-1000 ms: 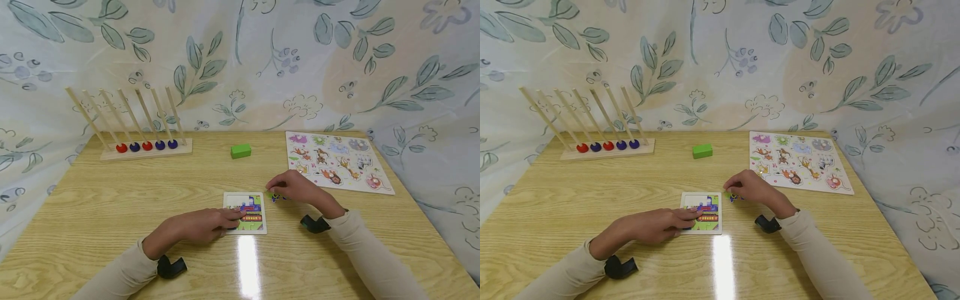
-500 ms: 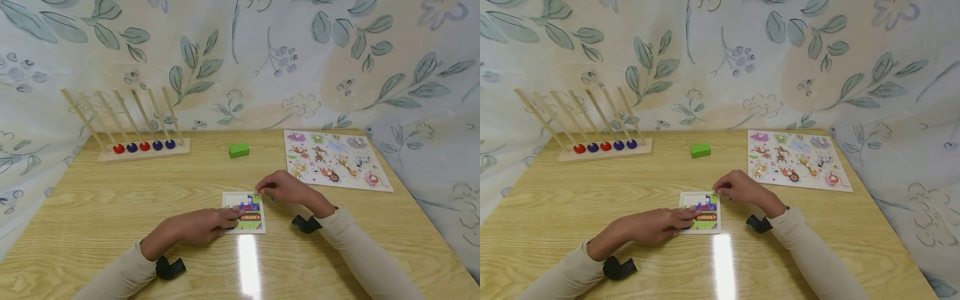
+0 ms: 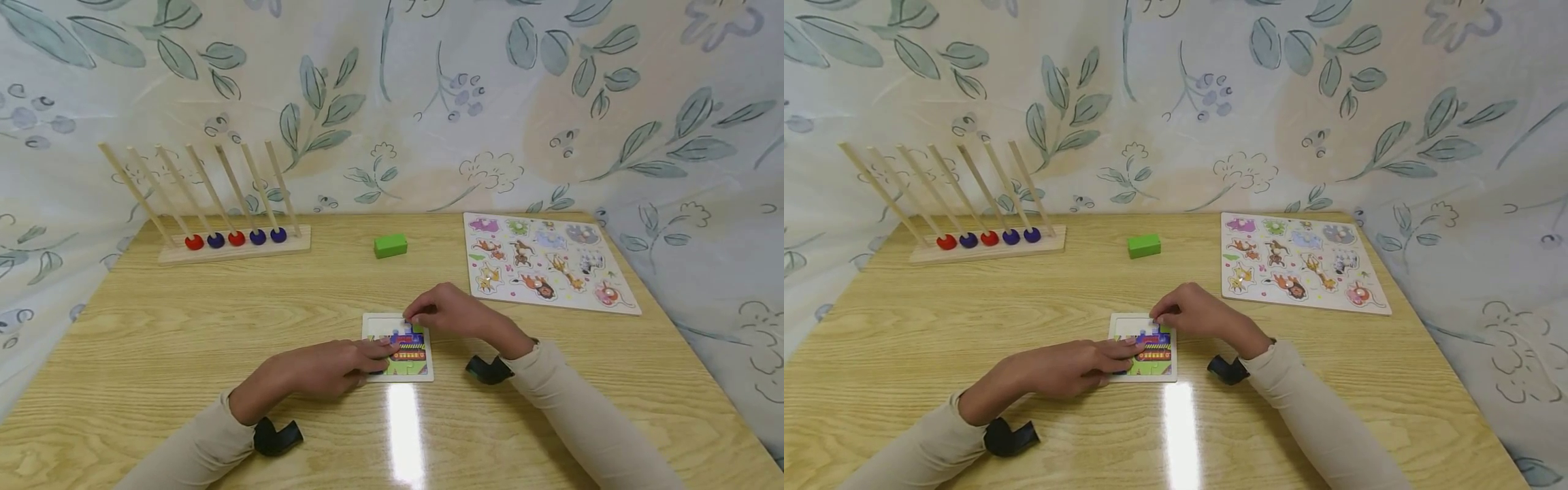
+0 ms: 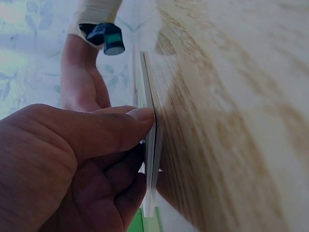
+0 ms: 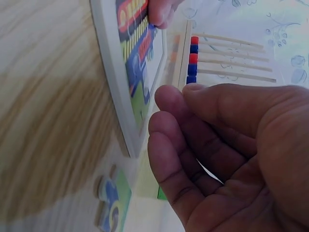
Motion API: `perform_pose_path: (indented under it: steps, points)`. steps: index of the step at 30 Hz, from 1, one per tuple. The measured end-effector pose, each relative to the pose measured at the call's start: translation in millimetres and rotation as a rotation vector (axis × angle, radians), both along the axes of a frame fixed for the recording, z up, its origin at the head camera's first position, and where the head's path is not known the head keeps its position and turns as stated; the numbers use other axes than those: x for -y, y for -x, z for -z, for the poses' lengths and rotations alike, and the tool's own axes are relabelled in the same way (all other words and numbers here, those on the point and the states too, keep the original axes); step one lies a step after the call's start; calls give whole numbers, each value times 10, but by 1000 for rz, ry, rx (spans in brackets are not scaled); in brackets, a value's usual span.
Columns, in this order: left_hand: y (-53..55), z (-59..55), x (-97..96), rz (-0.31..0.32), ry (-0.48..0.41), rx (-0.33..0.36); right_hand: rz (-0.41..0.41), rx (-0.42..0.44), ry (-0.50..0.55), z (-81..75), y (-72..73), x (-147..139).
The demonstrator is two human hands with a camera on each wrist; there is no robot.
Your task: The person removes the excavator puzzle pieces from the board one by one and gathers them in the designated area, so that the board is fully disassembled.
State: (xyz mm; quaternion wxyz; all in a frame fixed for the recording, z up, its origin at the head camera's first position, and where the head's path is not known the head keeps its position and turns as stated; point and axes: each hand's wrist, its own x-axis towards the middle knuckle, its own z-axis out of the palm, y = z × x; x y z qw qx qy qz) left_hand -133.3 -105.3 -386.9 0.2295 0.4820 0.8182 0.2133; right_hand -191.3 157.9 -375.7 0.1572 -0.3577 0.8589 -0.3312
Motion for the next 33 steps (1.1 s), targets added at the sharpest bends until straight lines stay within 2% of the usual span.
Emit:
perform_pose_path:
  steps: [5,20,33]
  points:
    - [-4,-5,-1,1,-3,9,-17,13,0,29,-9,36]
    - [-8,1,-5,12,3,0,0,62,-27,49,-22,71]
    - [-11,2,-9,-1,15,-7,9,5,-31,44,-39,77]
